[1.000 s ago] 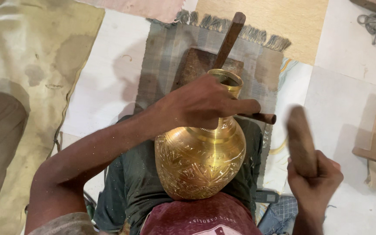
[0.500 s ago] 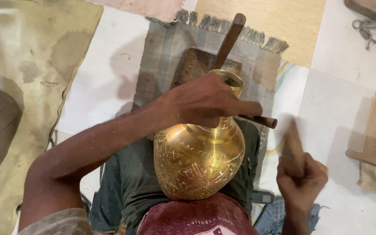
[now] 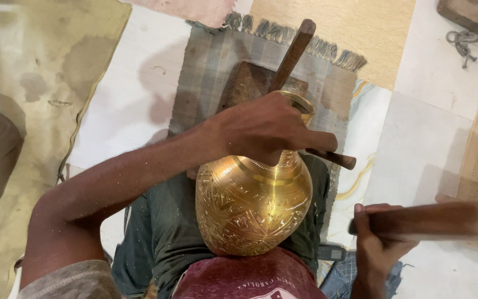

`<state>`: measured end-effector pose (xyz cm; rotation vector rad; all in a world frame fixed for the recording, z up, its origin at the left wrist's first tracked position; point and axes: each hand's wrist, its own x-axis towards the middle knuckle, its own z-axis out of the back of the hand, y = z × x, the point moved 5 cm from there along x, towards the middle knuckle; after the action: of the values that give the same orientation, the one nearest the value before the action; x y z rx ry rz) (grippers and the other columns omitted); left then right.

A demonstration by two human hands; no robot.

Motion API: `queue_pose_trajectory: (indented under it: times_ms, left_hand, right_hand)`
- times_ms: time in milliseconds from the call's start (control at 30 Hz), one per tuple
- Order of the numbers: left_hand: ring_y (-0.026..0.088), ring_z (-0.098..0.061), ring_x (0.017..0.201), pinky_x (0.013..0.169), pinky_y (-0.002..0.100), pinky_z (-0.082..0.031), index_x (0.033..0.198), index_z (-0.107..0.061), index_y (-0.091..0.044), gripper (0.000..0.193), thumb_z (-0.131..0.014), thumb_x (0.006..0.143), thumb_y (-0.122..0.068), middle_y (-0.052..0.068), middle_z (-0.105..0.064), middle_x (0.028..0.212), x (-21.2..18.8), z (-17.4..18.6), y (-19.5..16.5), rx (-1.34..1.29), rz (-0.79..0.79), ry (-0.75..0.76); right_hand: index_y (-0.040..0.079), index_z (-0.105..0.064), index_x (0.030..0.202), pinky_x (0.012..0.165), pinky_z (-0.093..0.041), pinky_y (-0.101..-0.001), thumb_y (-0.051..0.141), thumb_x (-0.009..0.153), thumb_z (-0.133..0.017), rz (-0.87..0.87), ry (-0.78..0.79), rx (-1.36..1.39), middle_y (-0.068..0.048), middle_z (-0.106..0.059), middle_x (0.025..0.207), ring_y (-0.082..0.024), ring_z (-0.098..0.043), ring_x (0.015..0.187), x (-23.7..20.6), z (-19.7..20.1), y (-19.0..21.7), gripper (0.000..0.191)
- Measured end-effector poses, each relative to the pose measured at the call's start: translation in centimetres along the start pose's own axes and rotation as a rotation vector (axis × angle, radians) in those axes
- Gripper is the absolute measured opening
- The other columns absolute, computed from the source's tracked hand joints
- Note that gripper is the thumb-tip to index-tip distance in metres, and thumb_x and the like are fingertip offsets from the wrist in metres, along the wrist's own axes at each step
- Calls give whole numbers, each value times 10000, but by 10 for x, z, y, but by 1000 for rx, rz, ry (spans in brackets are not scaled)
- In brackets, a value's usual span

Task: The person holds a brass vessel on their lap and uses a metal chisel and wooden mallet to engrave decorative patterns into the surface. They repeatedly position the chisel and strike it with the mallet to create fine lines and motifs on the vessel.

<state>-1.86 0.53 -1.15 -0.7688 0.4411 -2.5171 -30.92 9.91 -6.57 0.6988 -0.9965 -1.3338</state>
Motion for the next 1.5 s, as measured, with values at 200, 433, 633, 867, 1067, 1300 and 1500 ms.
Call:
queue_pose_trajectory:
  times_ms: [200, 433, 633, 867, 1067, 1300, 1500]
  left_hand:
    - [68, -417, 396, 347, 198, -335, 1351, -554, -225, 527, -553, 923, 84, -28, -497, 559, 4, 2, -2, 73, -61, -22]
    - [87, -425, 445, 390, 241, -335, 1309, -564, -242, 463, -564, 929, 21, -26, -493, 553, 4, 1, 2, 45, 13, 82]
    - [77, -416, 434, 374, 209, -342, 1365, -556, -266, 525, -555, 955, 63, -35, -468, 574, 5, 3, -1, 10, -83, -26]
    - [89, -410, 474, 387, 225, -332, 1324, -567, -282, 494, -568, 949, 39, -43, -418, 560, 6, -2, 3, 69, -40, 23]
    - [94, -408, 481, 386, 229, -332, 1270, -596, -228, 456, -583, 908, 50, -45, -388, 559, 6, 0, 2, 33, -54, 12]
    - [97, -417, 483, 384, 256, -332, 1176, -617, -230, 363, -575, 929, 33, -53, -408, 559, 8, -1, 5, 31, -21, 65]
    - [96, -432, 478, 370, 253, -339, 1212, -625, -214, 460, -576, 865, 83, -43, -450, 553, 7, 2, 4, 5, -43, 11]
  right_hand:
    - [-70, -607, 743, 660, -474, -254, -131, 799, -710, -22, -13, -44, -99, -624, 703, -131, -569, 634, -2, -7, 10, 132]
    - [-23, -679, 825, 429, -404, -304, -154, 763, -639, -207, -4, -148, -92, -580, 565, -161, -514, 424, -5, -9, 4, 150]
    - [-72, -597, 765, 471, -359, -303, -130, 774, -710, -48, -45, -316, -142, -538, 561, -187, -486, 486, -5, -11, 7, 128]
    - [-22, -680, 849, 497, -458, -282, -85, 813, -700, -166, -78, -76, -79, -613, 623, -153, -575, 518, -8, -9, 8, 76]
    - [-23, -647, 867, 613, -477, -273, -69, 828, -747, -91, -137, -31, -82, -634, 696, -147, -590, 617, -6, -10, 7, 117]
    - [49, -620, 972, 707, -569, -282, -18, 851, -763, -107, -148, -32, -61, -674, 831, -139, -654, 728, -11, -11, -1, 199]
    - [37, -613, 845, 607, -540, -268, -24, 841, -743, -159, -195, -68, -45, -651, 722, -120, -635, 619, -9, -9, -1, 144]
